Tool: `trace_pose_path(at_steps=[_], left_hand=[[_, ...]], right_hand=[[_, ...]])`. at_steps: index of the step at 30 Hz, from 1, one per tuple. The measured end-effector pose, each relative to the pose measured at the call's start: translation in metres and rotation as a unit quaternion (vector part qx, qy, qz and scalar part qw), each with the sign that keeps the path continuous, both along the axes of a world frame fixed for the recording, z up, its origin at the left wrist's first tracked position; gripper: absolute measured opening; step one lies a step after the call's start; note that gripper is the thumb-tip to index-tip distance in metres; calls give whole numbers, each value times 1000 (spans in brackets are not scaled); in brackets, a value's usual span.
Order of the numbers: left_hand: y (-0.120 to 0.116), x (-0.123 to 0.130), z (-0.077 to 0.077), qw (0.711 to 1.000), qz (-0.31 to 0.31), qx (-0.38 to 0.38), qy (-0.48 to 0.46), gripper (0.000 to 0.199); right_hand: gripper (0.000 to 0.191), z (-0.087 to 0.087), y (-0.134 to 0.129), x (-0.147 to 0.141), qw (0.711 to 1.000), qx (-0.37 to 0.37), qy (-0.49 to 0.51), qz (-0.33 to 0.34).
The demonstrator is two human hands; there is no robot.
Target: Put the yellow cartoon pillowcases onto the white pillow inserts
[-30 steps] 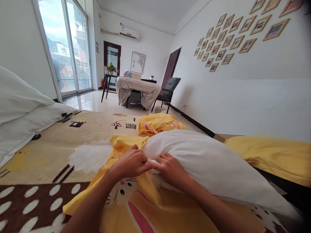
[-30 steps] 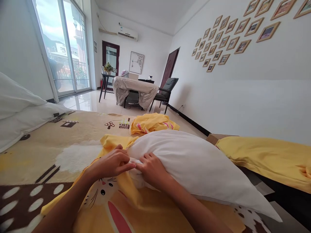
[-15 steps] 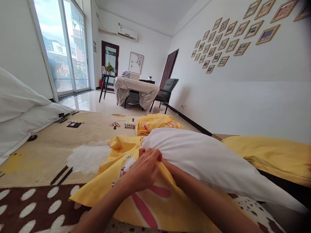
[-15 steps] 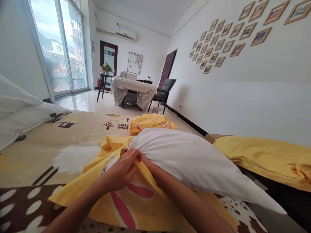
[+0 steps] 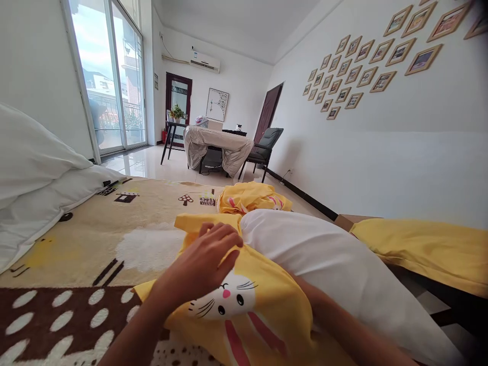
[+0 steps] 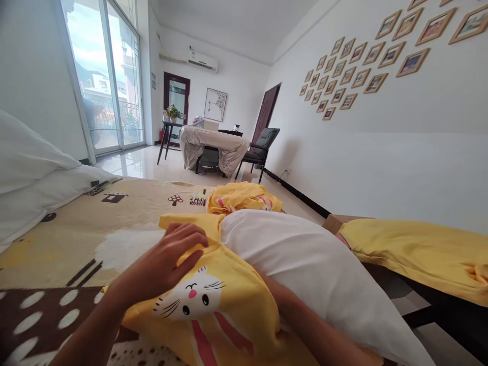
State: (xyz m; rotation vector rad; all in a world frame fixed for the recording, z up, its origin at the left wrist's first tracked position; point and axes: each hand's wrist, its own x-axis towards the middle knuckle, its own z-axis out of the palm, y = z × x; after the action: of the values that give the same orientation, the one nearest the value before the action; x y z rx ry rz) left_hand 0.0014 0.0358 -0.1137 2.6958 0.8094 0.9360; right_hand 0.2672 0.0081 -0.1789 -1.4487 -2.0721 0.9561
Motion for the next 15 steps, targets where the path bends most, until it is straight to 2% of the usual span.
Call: trace_pose_path(at_steps=[3,6,8,10,12,13,15], left_hand=[[13,-29,2,997,79,-15,-16,17],[26,-49,0,988,152,-27,-21,21],[32,-57,-1,983,177,-52,-23,23],[35,-61,-2,979,184,-92,-14,24],[36,-62,-4,974,187,-130,19,25],[36,-62,-5,970,194,-139,39,25],[37,-59,-9,964,212,-144,71,23]], right_hand=[[30,7,-2,-2,986,-80,142,-35],[23,18,2,-13,949,-113,271,-116],[25,30,5,-23,926,-129,329,-133],[27,43,9,-31,929,-143,325,-101],[27,52,16,-35,954,-139,258,-66],[27,55,22,-34,967,-118,215,-68],[25,59,38,-30,980,-57,151,-121]])
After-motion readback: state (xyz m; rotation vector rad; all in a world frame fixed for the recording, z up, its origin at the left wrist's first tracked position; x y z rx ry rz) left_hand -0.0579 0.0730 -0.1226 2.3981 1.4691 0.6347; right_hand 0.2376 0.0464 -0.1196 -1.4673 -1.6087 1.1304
